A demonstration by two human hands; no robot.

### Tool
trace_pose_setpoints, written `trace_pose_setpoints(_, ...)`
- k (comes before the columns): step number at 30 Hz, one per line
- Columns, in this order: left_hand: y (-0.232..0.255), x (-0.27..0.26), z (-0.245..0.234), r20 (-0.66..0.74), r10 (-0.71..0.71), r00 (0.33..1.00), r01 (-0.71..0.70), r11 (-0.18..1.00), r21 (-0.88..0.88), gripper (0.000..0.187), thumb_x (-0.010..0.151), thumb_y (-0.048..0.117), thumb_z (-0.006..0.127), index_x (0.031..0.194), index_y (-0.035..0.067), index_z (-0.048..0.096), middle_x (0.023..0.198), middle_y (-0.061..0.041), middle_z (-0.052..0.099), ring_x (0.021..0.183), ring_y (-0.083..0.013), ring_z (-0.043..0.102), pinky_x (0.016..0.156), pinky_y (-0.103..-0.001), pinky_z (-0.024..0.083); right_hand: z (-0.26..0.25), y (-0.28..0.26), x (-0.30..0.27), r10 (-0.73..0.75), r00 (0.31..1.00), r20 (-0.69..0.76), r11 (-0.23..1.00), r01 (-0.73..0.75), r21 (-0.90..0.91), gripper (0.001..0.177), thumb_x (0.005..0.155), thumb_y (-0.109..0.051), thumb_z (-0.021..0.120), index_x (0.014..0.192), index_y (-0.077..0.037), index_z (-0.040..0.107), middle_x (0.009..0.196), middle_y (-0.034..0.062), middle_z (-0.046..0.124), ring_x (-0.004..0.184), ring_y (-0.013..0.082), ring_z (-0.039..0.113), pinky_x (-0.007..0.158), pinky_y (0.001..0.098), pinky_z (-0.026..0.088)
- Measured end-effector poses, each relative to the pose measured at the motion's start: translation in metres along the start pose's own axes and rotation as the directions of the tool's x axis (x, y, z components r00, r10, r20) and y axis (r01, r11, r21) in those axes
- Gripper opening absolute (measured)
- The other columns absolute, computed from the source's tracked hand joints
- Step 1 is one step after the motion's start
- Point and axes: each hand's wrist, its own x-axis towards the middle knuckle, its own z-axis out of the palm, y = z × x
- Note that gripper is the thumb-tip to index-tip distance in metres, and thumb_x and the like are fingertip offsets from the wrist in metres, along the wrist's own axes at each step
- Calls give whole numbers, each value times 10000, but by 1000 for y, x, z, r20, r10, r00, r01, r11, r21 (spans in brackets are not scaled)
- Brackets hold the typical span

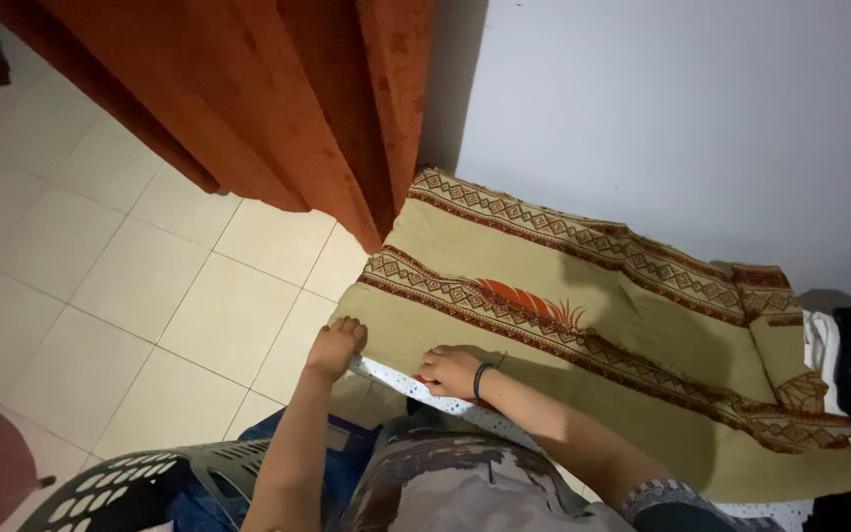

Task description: The person folds a large patterned cloth on a white speckled table. They unfold it, smooth it out, then fold it in half lengthwise, fold the sides inward, and roll it into a compact bundle. The cloth is then placed on a nearby shelf.

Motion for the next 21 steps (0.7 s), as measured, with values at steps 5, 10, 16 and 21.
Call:
trace_pose_setpoints(5,7,0,-5,-52,-98,994,98,995,-1,357,937,120,539,1293,99,569,1388,-87,563,1263,-259,542,1029,-451,469,-5,3,-2,20,995,-99,998,-26,-59,209,943,-240,658,1055,-64,655,1138,147,609,1128,351,563,1018,485,476)
trace_pose_setpoints(10,14,12,-15,-143,-33,989,20,996,-90,424,890,241,621,1286,95,574,1352,-73,577,1270,-268,541,1022,-452,474,-20,2,-10,100,983,-156,993,-108,-42,291,850,-199,700,1095,-55,635,1153,143,578,1161,354,516,983,489,460)
trace_pose_setpoints(16,39,52,-21,-167,79,983,-92,993,-72,469,875,350,673,1243,72,586,1331,-132,566,1230,-305,535,1011,-490,451,-25,12,-36,216,960,-178,974,-224,-25,301,884,-168,694,1150,-62,600,1197,139,548,1187,339,516,974,481,482)
trace_pose_setpoints(21,65,83,-18,-81,157,984,-163,984,-71,460,942,397,617,1317,132,584,1389,-111,574,1326,-300,541,1049,-461,477,-23,23,-69,317,905,-285,943,-332,-6,324,908,-151,682,1199,-50,580,1236,157,525,1121,360,524,909,511,503)
